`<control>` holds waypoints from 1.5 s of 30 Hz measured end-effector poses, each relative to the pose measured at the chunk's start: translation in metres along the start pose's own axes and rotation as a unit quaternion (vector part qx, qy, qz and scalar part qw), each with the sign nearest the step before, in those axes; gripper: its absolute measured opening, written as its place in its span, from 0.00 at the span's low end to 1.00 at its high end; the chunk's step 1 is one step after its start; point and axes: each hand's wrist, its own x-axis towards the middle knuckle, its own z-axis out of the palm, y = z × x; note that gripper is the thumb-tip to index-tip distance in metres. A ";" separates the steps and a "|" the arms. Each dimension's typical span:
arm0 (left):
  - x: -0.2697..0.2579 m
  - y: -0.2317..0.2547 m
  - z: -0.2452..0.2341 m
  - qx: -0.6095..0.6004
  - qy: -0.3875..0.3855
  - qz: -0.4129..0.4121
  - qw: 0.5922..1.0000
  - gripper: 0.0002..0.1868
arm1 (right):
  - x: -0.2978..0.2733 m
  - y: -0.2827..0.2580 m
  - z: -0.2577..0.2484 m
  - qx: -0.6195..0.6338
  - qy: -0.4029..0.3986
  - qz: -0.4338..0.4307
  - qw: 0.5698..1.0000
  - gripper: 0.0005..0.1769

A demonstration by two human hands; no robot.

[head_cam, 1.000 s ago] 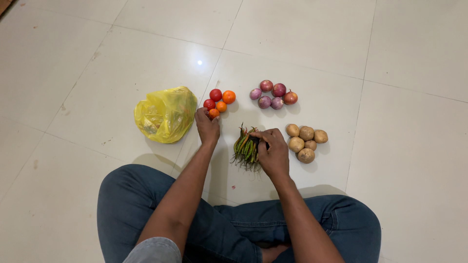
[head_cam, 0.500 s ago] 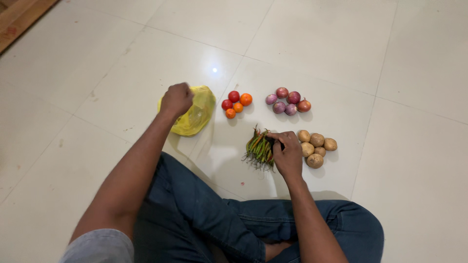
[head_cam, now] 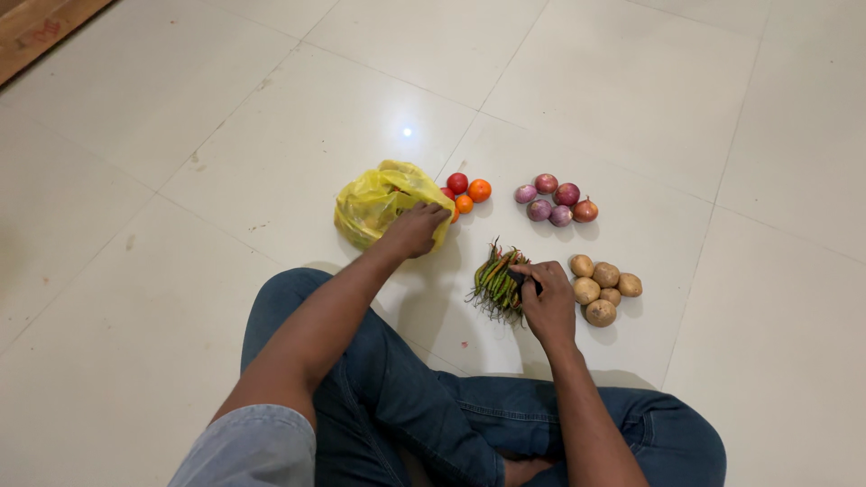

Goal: The person sits on the floor and peels potatoes and tomatoes using a small knife. They handle the vegetables one at a time, removing the skin and placing the peeled items aside.

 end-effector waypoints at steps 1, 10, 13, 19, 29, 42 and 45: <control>-0.001 0.005 -0.007 0.009 -0.010 -0.007 1.000 0.28 | 0.001 -0.001 0.000 -0.003 -0.001 0.004 1.000 0.17; 0.005 -0.063 -0.056 0.049 0.038 -0.195 0.979 0.22 | 0.002 -0.007 0.000 0.025 -0.003 0.001 1.000 0.17; 0.004 -0.068 -0.057 0.034 -0.064 -0.246 0.966 0.20 | 0.002 -0.006 0.000 0.022 -0.006 0.004 1.000 0.17; -0.013 -0.052 -0.058 0.028 -0.322 -0.329 0.887 0.14 | 0.002 -0.003 0.001 0.028 -0.008 -0.001 1.000 0.18; 0.017 -0.061 -0.043 0.006 0.083 -0.188 0.979 0.33 | -0.001 -0.008 0.005 0.010 -0.022 0.009 1.000 0.18; 0.012 -0.064 -0.062 0.145 -0.075 -0.264 0.951 0.12 | -0.002 -0.012 0.010 0.012 -0.036 0.001 0.999 0.18; 0.012 -0.087 -0.042 0.167 -0.063 -0.282 0.943 0.09 | 0.000 -0.010 0.009 0.001 -0.043 -0.001 0.999 0.18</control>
